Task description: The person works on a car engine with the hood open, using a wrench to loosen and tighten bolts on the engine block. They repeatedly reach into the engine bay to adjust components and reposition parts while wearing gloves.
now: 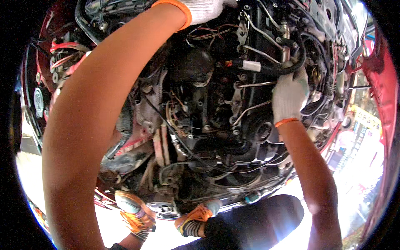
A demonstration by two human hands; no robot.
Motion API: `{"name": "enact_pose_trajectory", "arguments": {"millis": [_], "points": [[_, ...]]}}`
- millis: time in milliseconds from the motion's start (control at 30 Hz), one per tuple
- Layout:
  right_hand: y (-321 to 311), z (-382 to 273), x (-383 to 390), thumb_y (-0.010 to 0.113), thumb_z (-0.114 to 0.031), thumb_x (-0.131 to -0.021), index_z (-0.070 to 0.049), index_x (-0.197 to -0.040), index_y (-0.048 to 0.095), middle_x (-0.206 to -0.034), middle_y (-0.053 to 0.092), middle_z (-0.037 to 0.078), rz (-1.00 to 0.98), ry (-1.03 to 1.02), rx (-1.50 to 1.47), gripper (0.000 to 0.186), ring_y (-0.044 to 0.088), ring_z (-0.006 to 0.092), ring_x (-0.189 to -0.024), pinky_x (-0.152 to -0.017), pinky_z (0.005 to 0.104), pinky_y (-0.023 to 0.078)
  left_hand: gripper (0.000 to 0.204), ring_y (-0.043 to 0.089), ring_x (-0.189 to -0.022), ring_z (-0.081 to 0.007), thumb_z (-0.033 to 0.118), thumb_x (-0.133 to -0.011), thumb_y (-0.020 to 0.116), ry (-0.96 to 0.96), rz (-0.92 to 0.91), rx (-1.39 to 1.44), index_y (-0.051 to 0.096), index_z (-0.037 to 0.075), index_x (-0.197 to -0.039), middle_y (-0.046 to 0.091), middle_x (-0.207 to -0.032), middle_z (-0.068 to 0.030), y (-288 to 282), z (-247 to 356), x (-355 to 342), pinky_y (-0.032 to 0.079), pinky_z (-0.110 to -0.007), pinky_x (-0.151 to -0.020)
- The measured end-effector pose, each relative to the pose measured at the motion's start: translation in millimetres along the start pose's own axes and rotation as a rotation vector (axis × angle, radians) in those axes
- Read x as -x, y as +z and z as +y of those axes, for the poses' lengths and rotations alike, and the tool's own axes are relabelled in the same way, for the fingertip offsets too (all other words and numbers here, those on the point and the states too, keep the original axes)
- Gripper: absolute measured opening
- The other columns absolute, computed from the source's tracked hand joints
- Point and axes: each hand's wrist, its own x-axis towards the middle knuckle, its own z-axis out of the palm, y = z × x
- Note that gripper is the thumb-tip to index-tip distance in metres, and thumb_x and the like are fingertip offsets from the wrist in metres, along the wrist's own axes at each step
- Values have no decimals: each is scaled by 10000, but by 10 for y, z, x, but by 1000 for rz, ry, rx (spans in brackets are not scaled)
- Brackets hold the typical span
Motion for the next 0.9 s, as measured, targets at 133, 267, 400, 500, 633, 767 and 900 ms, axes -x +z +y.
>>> {"name": "enact_pose_trajectory", "arguments": {"millis": [133, 267, 400, 500, 633, 767, 900], "points": [[-50, 19, -22, 542, -324, -1056, -11, -1228, 680, -1007, 723, 240, 5, 72, 74, 383, 678, 375, -892, -837, 441, 503, 188, 726, -1004, -290, 91, -889, 637, 195, -3, -345, 793, 132, -986, 778, -1031, -95, 229, -149, -188, 552, -358, -941], [-5, -210, 15, 593, -301, -1040, -1, -1240, 678, -979, 726, 117, 0, 179, -40, 370, 620, 199, -866, -811, 345, 493, 178, 723, -968, -246, 97, -904, 611, 155, 32, -422, 785, 129, -926, 781, -995, -49, 522, -463, -395, 553, -325, -894], [-40, -109, 2, 595, -301, -1049, 15, -1214, 681, -987, 726, 112, -1, 61, -61, 366, 616, 178, -861, -811, 341, 489, 210, 717, -910, -216, 89, -913, 584, -67, 9, 463, 782, 113, -848, 783, -928, -49, 465, -408, -383, 546, -303, -857], [-47, -136, -3, 603, -316, -1047, 18, -1238, 674, -999, 725, 106, -38, 201, -153, 391, 602, 177, -855, -814, 339, 483, 187, 714, -910, -250, 98, -887, 597, -208, -65, 952, 784, 96, -888, 782, -959, -77, 420, -326, -374, 547, -328, -879], [-82, -210, 29, 597, -307, -1047, 27, -1277, 659, -1016, 720, 100, -34, 167, -157, 410, 588, 160, -854, -830, 317, 481, 252, 706, -1026, -316, 110, -854, 620, 153, -32, -344, 794, 113, -1036, 764, -1091, -126, 87, -108, -137, 544, -378, -943], [-121, -110, 4, 562, -245, -1049, 44, -1279, 654, -1108, 693, 97, -4, 251, -299, 381, 612, 160, -1000, -934, 293, 459, 350, 687, -1128, -337, 105, -850, 609, 115, -123, -410, 779, 132, -1155, 748, -1160, -143, -102, 91, -141, 537, -413, -983], [-366, -109, -68, 534, -186, -1053, 45, -1301, 647, -1245, 669, 139, 170, 146, -349, 358, 649, 206, -1120, -989, 318, 514, 316, 684, -1136, -334, 156, -904, 600, 144, -126, -243, 764, 123, -1172, 742, -1179, -150, -35, 37, -189, 531, -417, -990]]}}
